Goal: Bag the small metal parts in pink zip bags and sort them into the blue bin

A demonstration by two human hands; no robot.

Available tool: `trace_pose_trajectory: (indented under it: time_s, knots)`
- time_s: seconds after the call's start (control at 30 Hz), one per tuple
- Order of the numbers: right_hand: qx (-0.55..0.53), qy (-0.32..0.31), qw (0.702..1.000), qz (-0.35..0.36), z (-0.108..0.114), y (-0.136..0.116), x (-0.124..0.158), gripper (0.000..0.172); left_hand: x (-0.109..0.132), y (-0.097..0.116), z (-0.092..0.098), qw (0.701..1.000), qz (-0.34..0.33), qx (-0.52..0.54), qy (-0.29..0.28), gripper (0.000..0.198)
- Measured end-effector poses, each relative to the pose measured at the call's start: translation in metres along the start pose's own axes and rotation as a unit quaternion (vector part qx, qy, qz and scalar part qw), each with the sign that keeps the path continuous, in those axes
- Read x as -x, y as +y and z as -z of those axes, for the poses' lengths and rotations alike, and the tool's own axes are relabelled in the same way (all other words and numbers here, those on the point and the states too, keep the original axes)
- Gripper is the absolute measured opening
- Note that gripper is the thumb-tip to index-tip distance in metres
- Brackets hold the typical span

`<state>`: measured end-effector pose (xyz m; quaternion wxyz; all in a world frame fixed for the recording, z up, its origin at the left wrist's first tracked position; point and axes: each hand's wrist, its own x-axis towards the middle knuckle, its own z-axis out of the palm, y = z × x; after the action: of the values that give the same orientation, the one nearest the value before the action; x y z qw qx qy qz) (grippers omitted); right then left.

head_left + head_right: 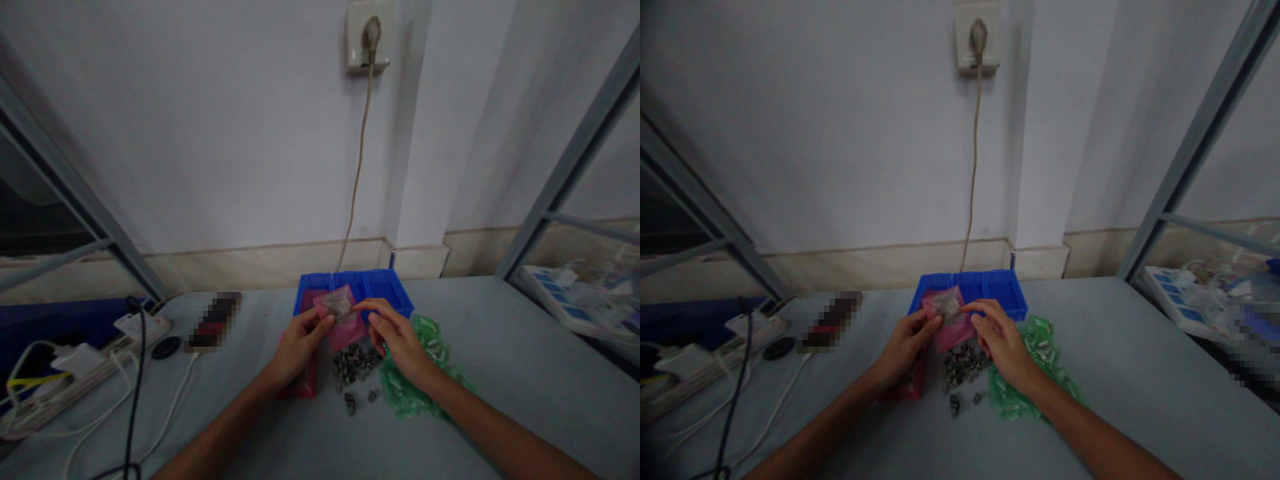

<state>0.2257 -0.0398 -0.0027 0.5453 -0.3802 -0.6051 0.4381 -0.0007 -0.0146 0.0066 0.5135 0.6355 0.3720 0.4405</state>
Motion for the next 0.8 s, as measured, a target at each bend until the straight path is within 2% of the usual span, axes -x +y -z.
trace_pose_trajectory:
  time_s: [0.07,0.17,0.27,0.47,0.67,0.8]
  knots:
    - [-0.004,-0.014,1.000,-0.026,0.0004,0.0004,0.0000,0.045,-0.0008,-0.0015,0.0008,1.000,0.007,0.011,-0.018,0.043]
    - [-0.001,-0.015,0.999,-0.052,-0.0004,0.0015,0.0004,0.042,-0.0012,-0.0039,0.0016,1.000,0.021,0.002,-0.017,0.045]
    - [0.015,-0.007,0.999,-0.043,-0.0016,0.0007,0.0002,0.033,-0.0012,-0.0052,0.0019,1.000,0.019,-0.008,-0.012,0.046]
    - [0.061,-0.001,0.998,-0.009,-0.0024,-0.0031,-0.0027,0.032,-0.0011,-0.0039,0.0020,1.000,0.020,-0.019,-0.009,0.052]
    - [0.059,0.009,0.998,-0.002,-0.0015,0.0014,-0.0041,0.032,-0.0018,-0.0001,0.0018,0.994,-0.067,-0.085,0.001,0.041]
    - [0.061,0.026,0.998,0.024,-0.0007,0.0019,-0.0044,0.034,-0.0018,0.0032,0.0015,0.991,-0.081,-0.108,0.013,0.039]
